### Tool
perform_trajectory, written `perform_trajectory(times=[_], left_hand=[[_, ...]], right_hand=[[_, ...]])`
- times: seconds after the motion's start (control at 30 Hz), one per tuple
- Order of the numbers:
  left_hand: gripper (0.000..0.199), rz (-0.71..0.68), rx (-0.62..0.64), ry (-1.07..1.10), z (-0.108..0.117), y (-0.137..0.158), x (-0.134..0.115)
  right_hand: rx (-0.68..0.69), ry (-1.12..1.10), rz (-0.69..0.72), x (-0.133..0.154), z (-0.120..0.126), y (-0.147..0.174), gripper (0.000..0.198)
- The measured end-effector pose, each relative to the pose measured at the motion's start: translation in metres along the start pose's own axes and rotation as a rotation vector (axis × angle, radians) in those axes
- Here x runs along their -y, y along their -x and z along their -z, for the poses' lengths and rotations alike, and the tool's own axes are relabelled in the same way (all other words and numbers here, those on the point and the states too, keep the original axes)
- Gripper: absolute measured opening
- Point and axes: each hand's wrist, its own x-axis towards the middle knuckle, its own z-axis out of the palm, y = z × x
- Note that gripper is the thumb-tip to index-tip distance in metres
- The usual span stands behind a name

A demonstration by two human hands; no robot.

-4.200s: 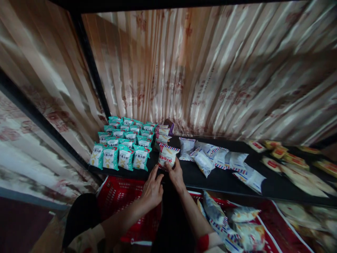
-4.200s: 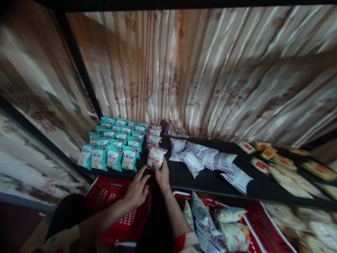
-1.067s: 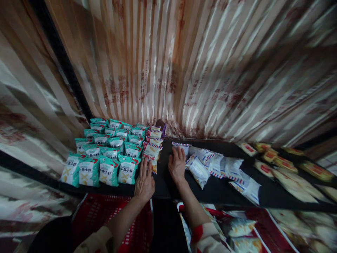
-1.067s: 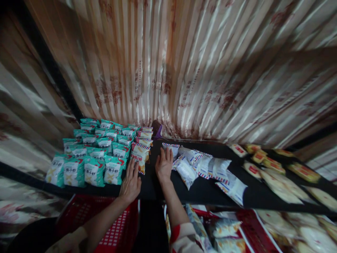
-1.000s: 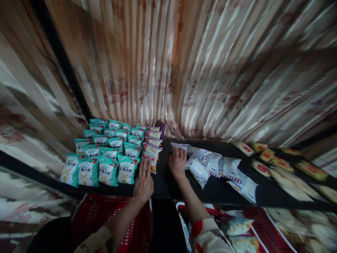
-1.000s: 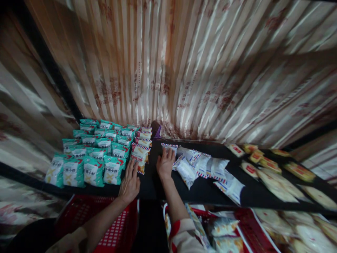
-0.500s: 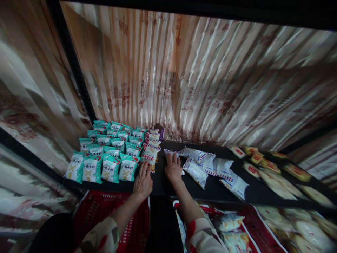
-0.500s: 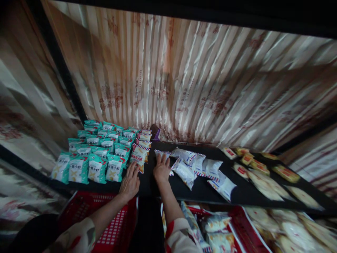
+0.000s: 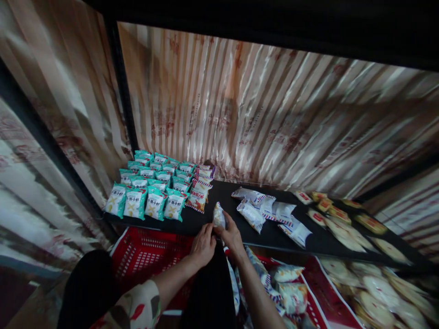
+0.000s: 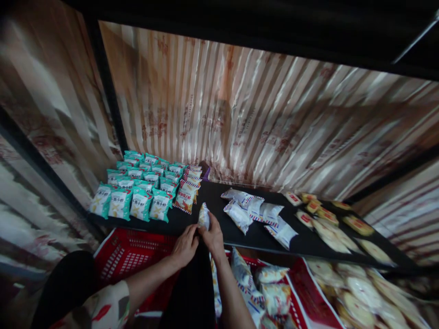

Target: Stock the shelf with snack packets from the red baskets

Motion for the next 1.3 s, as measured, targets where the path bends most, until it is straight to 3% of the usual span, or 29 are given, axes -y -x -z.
perform_trajectory(times=[0.13, 0.23, 0.33, 0.47, 0.57, 0.8, 1.0, 1.3], left_hand=[[0.052, 0.018, 0.077, 0.080, 0.004, 0.011, -0.013], [0.055, -0.029, 0.068, 0.128, 0.010, 0.020, -0.019], [0.057, -0.080, 0.028, 0.129, 0.015, 0.028, -0.022], [0.061, -0.099, -0.061, 0.041, 0.020, 0.035, -0.019], [0.052, -0.165, -0.133, -0.030, 0.030, 0.039, -0.014], [0.044, -0.319, -0.148, -0.273, 0.056, 0.046, 0.000], [0.048, -0.298, -0.174, -0.359, 0.052, 0.044, 0.022], [0.068, -0.140, -0.081, -0.232, 0.037, 0.025, 0.041]], right_hand=[[-0.044, -0.462, -0.266, 0.001, 0.005, 0.023, 0.065], [0.021, -0.877, -0.316, 0.005, 0.008, 0.039, 0.065], [0.060, -1.056, -0.313, 0.012, 0.010, 0.051, 0.059], [0.140, -1.063, -0.314, 0.022, 0.009, 0.059, 0.045], [0.238, -1.069, -0.330, 0.028, 0.010, 0.064, 0.039], [0.422, -1.095, -0.316, 0.041, 0.005, 0.071, 0.028], [0.385, -0.947, -0.292, 0.043, -0.017, 0.052, 0.040], [0.239, -0.813, -0.157, 0.042, -0.050, 0.010, 0.046]])
